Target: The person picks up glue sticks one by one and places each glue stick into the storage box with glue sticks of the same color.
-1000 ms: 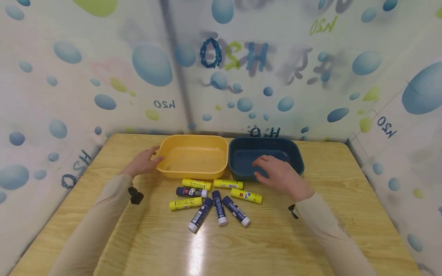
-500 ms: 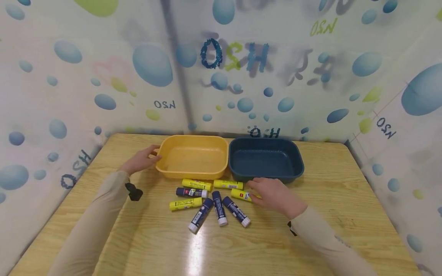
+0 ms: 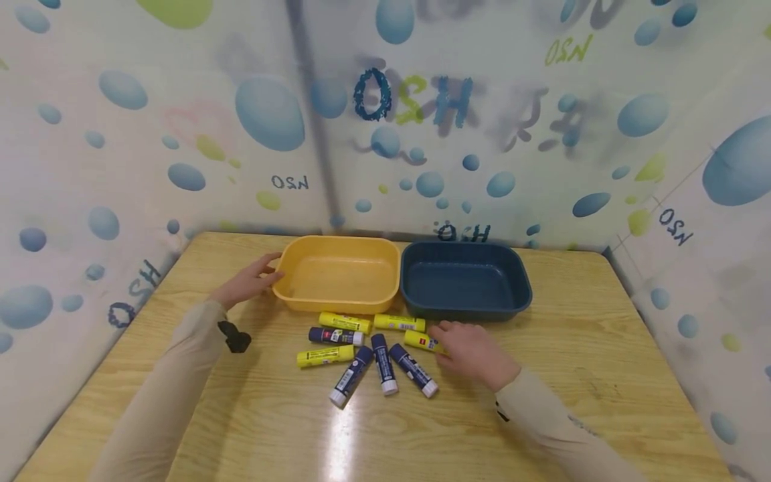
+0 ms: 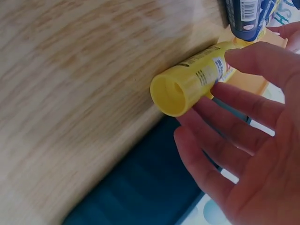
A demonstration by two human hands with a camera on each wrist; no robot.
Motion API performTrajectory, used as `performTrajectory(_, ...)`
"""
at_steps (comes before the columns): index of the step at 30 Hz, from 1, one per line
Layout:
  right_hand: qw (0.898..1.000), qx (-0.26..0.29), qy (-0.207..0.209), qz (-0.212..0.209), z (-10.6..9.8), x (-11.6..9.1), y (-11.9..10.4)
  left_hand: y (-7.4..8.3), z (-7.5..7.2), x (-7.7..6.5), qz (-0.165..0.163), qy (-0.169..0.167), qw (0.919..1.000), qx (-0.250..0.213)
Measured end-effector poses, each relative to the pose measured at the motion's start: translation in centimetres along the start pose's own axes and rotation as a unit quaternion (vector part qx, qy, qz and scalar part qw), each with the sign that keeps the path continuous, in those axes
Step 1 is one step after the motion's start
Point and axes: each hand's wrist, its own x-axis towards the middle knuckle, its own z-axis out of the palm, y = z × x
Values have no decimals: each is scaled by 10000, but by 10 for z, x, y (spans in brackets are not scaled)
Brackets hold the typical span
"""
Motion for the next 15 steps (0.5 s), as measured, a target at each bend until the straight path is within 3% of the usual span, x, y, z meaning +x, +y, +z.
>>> performTrajectory(3,10000,-76,40,34,2,0,0,-6,-1,2,-60,-222,9956,-903)
performTrajectory(6,9999,-119,58,70,5,1,0,-13,-1,2,-134,-406,9839,-1733)
performTrajectory(10,9999,-121,100,54,7,2,0,-17,-1,0,-205,-450,9744,-2192)
performTrajectory(15,9998,-138,139,40,6,4,-2,-18,-2,0,-240,-449,9714,-2321)
